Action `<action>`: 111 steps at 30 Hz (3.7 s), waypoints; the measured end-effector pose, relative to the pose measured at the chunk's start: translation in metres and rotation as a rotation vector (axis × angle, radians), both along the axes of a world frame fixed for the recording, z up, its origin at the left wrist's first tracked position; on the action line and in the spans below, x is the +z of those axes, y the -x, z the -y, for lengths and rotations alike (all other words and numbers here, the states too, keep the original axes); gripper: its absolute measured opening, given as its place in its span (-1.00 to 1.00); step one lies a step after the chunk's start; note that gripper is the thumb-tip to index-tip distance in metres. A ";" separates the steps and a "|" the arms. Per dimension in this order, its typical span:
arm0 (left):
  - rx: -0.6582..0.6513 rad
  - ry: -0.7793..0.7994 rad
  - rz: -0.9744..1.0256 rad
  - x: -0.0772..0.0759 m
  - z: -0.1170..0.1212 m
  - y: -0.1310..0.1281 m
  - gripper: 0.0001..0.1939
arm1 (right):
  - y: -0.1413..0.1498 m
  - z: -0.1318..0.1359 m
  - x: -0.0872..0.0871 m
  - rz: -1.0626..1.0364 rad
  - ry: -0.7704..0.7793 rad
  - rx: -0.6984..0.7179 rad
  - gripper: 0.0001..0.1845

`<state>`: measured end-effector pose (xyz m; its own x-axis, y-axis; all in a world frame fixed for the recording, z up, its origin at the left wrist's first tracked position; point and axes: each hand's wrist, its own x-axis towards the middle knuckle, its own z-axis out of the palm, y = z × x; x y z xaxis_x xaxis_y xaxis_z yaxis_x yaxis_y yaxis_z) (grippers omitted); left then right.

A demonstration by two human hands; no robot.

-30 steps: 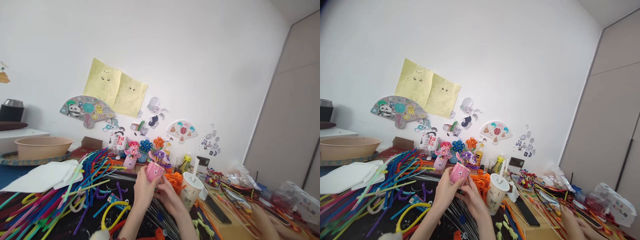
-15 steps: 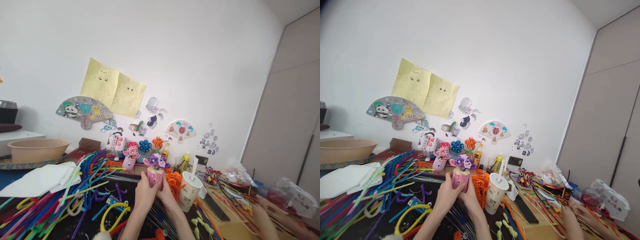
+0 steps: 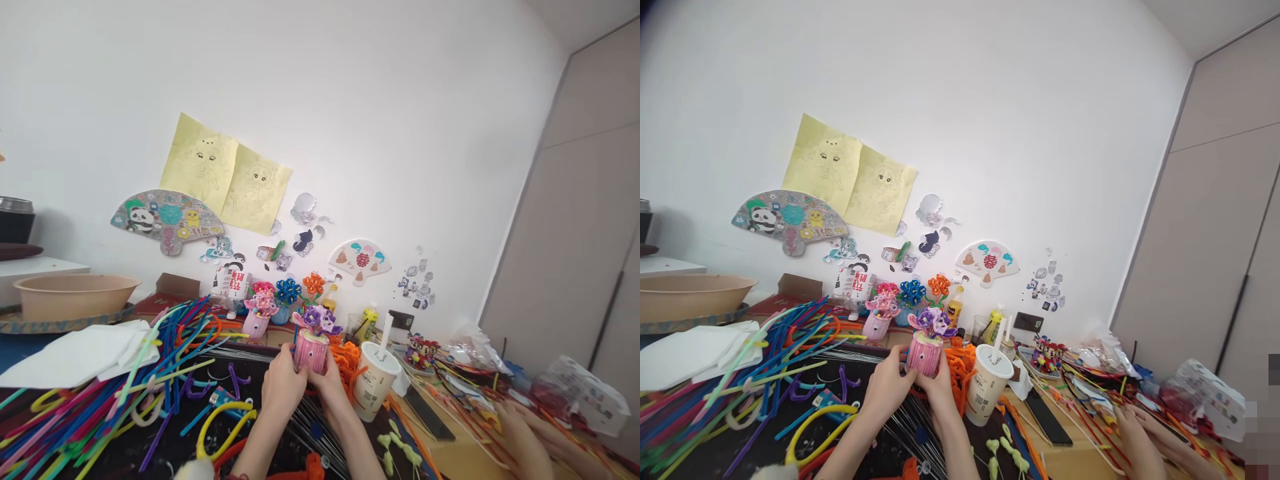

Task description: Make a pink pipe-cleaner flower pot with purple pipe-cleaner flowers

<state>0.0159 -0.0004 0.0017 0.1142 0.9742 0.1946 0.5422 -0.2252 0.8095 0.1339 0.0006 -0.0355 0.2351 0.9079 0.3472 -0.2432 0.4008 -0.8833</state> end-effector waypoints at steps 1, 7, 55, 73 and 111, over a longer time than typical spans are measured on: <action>-0.008 0.004 0.000 -0.001 -0.001 -0.001 -0.59 | 0.001 0.001 0.001 -0.005 -0.006 0.011 -0.23; -0.074 0.014 0.017 -0.005 -0.008 0.000 -0.47 | 0.003 0.003 0.005 -0.061 -0.007 0.087 -0.21; -0.039 -0.622 -0.422 0.003 0.015 -0.005 -0.26 | 0.008 0.011 0.016 -0.187 0.021 0.198 -0.32; -0.117 -0.583 -0.149 0.006 0.002 0.004 -0.33 | -0.007 0.007 0.011 -0.247 0.036 0.225 -0.31; -0.134 -0.203 -0.166 0.000 0.008 0.004 -0.39 | -0.008 0.013 0.008 -0.104 0.108 0.318 -0.23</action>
